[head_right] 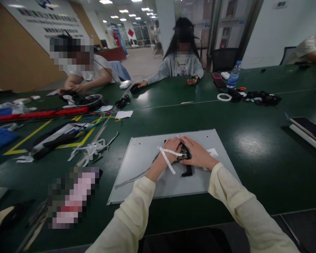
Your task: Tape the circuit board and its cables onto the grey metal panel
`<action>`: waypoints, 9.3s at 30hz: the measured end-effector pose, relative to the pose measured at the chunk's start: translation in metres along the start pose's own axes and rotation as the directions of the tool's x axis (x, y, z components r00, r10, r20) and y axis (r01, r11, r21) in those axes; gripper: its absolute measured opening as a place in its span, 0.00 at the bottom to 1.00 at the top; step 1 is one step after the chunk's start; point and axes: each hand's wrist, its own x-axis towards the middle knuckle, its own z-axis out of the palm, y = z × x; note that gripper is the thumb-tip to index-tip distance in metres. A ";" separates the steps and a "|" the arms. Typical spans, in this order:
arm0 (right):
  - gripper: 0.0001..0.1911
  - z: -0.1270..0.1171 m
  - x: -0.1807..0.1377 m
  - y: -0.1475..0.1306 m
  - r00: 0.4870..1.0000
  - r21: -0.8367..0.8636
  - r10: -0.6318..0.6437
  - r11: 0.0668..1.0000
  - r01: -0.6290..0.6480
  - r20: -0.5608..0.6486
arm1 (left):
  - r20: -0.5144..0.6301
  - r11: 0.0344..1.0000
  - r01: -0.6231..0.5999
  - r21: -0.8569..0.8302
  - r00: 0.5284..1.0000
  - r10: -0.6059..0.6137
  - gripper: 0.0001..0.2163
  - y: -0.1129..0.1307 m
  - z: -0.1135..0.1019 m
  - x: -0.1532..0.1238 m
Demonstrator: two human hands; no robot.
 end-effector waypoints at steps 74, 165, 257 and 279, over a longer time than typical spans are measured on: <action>0.14 -0.023 -0.013 -0.061 0.953 0.103 0.246 0.968 -0.230 -0.177 | 0.022 1.000 -0.023 -0.009 0.999 0.024 0.16 0.005 -0.007 -0.017; 0.13 0.005 -0.066 -0.166 0.795 -0.027 -0.285 0.946 0.322 -0.535 | 0.184 0.960 0.195 -0.202 0.970 -0.158 0.08 0.054 -0.030 -0.073; 0.46 0.078 -0.002 -0.177 0.994 -0.386 0.075 0.922 -0.038 0.080 | 0.106 0.974 0.223 0.042 0.968 -0.226 0.25 -0.046 -0.037 -0.103; 0.38 0.079 -0.047 -0.194 0.986 -0.328 0.157 0.936 -0.129 0.058 | -0.003 0.944 0.237 0.231 0.970 -0.243 0.22 -0.031 -0.029 -0.100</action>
